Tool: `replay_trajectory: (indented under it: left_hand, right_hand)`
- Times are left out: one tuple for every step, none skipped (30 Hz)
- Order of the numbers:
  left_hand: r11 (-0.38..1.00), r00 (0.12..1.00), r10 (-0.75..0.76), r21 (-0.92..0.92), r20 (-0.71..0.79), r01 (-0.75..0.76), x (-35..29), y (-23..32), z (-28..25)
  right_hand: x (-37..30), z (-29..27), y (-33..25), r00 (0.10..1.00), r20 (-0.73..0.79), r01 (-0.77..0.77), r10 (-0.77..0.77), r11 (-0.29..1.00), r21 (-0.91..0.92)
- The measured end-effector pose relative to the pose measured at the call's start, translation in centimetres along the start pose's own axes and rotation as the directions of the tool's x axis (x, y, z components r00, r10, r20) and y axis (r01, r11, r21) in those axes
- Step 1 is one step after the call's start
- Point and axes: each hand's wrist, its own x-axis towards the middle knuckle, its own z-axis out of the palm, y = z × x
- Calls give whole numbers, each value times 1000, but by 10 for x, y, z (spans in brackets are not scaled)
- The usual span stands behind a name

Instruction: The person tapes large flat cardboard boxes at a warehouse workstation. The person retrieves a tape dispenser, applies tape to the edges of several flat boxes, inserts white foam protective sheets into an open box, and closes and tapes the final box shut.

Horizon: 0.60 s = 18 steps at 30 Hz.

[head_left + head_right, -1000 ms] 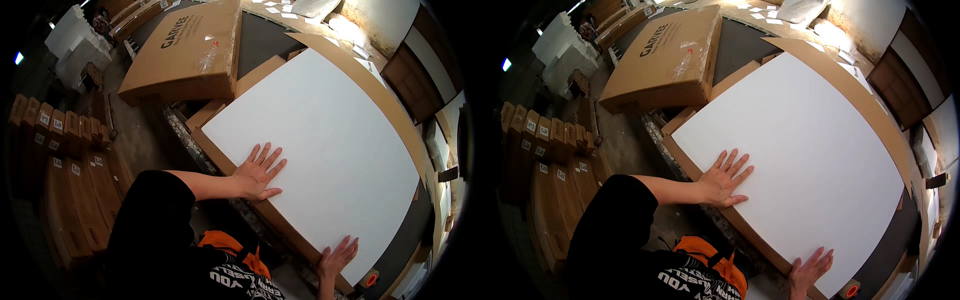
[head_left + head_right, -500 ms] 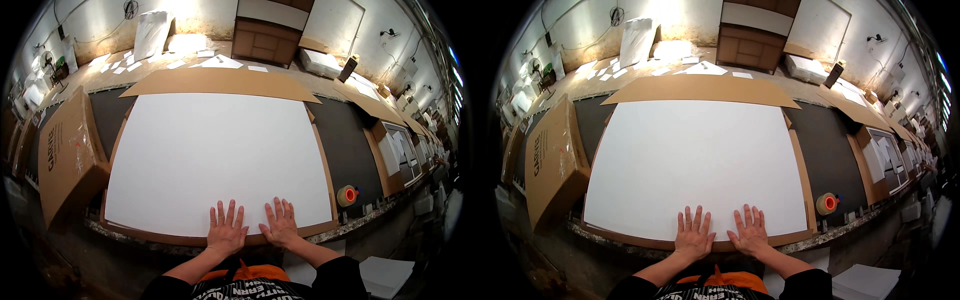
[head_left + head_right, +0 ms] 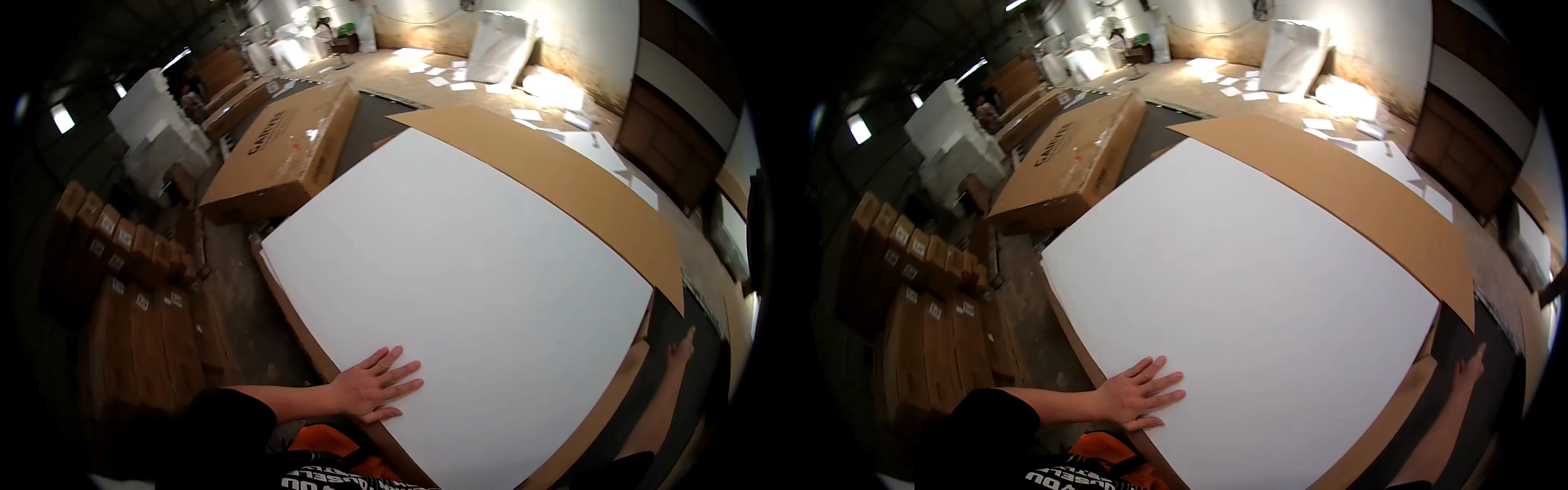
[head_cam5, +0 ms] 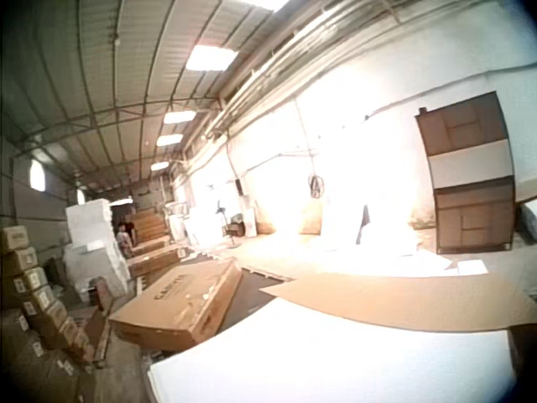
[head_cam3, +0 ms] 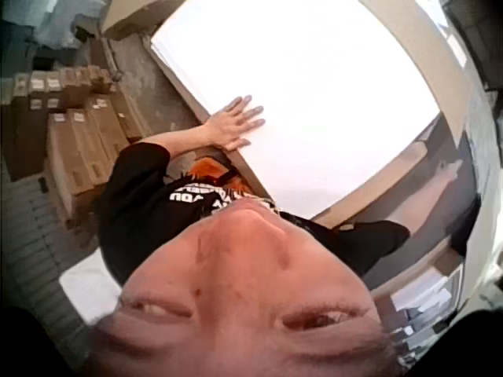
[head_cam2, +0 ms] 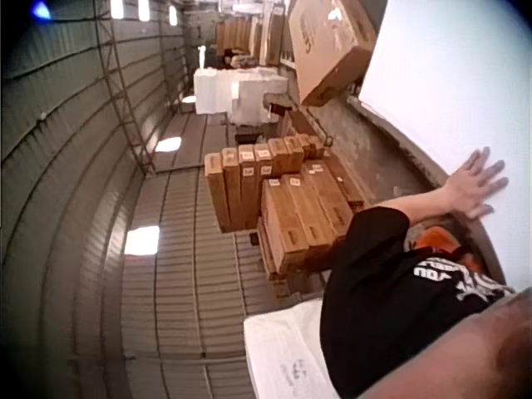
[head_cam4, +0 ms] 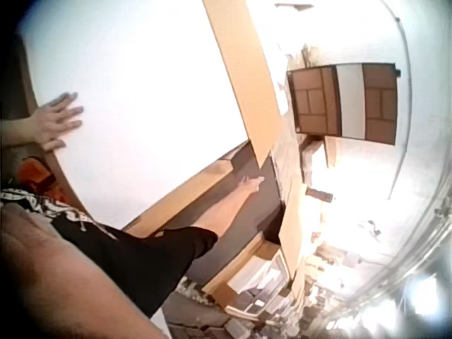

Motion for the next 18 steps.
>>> replay_trajectory:
  left_hand:
    - [995,997,79,-57,-16,-80,0,-2,6]
    - [996,998,63,-66,-5,-63,-2,-4,8]
    - [999,1000,10,-40,-20,-11,-8,-6,6]
    - [998,1000,13,-61,-8,-14,-12,-6,6]
    - [997,1000,15,-70,16,-14,-14,-5,4]
    - [999,1000,-18,-48,15,19,-14,-3,4]
    - [998,999,-21,-66,32,23,-17,0,2]
    - [990,999,40,-137,7,-38,-16,-5,8]
    - [992,1000,17,-122,19,-15,-13,-3,6]
    - [996,999,-27,-79,37,30,-13,4,-2]
    - [995,1000,3,-100,5,-2,-14,5,0]
    - [994,1000,4,-110,3,-4,-10,4,2]
    - [994,1000,20,-110,5,-20,-7,4,7]
    - [996,1000,15,-86,25,-13,-4,3,6]
    - [996,1000,12,-89,26,-10,-3,-2,6]
    - [995,999,32,-94,12,-30,0,-3,9]
    - [996,1000,16,-82,12,-15,0,1,9]
    - [997,1000,-10,-71,13,11,-5,3,4]
  right_hand:
    - [62,-20,1,994,102,-31,26,999,41]
    - [89,-3,8,993,102,-65,58,996,69]
    - [109,19,16,964,252,-119,83,984,132]
    - [123,38,17,919,381,-179,99,967,183]
    - [123,67,19,899,424,-201,109,963,179]
    - [122,86,21,926,367,-106,93,994,15]
    - [121,105,23,949,311,-10,58,988,-154]
    - [162,74,-15,978,210,41,-11,990,-138]
    - [159,92,-25,954,279,157,-109,975,-157]
    - [117,140,-39,925,359,253,-125,906,-338]
    - [137,129,-89,826,544,434,-145,780,-452]
    - [138,134,-100,767,631,514,-116,699,-496]
    - [139,135,-113,702,707,596,-86,613,-518]
    - [113,159,-81,518,596,850,-614,291,-439]
    - [86,172,-65,67,390,875,-918,-134,-465]
    - [96,152,-65,222,451,825,-864,-80,-559]
    - [73,146,-55,314,418,843,-853,47,-537]
    - [8,139,-43,407,387,849,-828,186,-495]
